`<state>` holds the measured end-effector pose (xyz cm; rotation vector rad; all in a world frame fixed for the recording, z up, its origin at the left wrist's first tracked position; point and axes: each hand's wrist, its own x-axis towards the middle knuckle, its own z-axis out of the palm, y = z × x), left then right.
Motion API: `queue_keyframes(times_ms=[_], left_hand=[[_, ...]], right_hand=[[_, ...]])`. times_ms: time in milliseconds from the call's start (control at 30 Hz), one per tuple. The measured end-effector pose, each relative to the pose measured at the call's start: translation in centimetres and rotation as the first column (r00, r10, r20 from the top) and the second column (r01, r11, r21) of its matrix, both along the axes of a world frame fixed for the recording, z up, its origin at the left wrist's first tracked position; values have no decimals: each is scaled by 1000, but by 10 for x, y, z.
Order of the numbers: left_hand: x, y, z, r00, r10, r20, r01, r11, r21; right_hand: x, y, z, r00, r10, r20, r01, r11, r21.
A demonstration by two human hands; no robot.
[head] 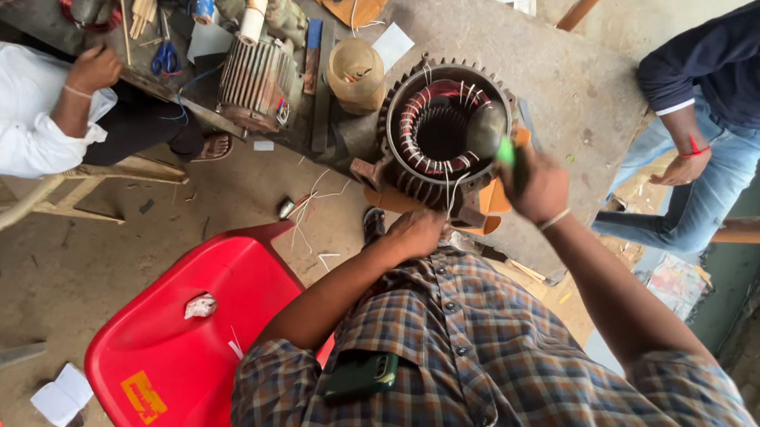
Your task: The person works on an electric motor stator on a workbench, hammering around the copper windings with a mallet and tying the coil ends together with wire, pressing and adjusting the windings by hand as they secure the coil bundle.
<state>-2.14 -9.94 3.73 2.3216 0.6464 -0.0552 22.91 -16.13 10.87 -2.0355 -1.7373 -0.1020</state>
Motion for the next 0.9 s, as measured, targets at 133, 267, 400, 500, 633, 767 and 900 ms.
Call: queue_keyframes(times_ms=[133,267,400,500,633,767,900], left_hand=[[-4,2,32,1000,11,28,-13,996,85],[-7,2,61,999,42,-18,-36,964,263],[-5,-1,84,994,70,85,-103,866,489],[-1,-5,101,997,74,2,-66,879,472],[3,-3,127,997,78,-10,-58,810,584],[19,3,163,997,43,-67,10,765,644],[28,-31,217,859,-311,-407,510,588,628]], right_hand=[[22,67,21,990,116,-82,-97,974,203],[20,111,15,996,-21,-91,25,999,43],[11,119,11,996,-23,-86,23,1000,-2],[9,112,20,997,-2,-76,7,998,59],[-1,84,35,968,235,91,-246,958,145],[-34,50,16,804,577,-145,-585,811,-17],[-49,34,-8,864,464,-197,-459,885,71]])
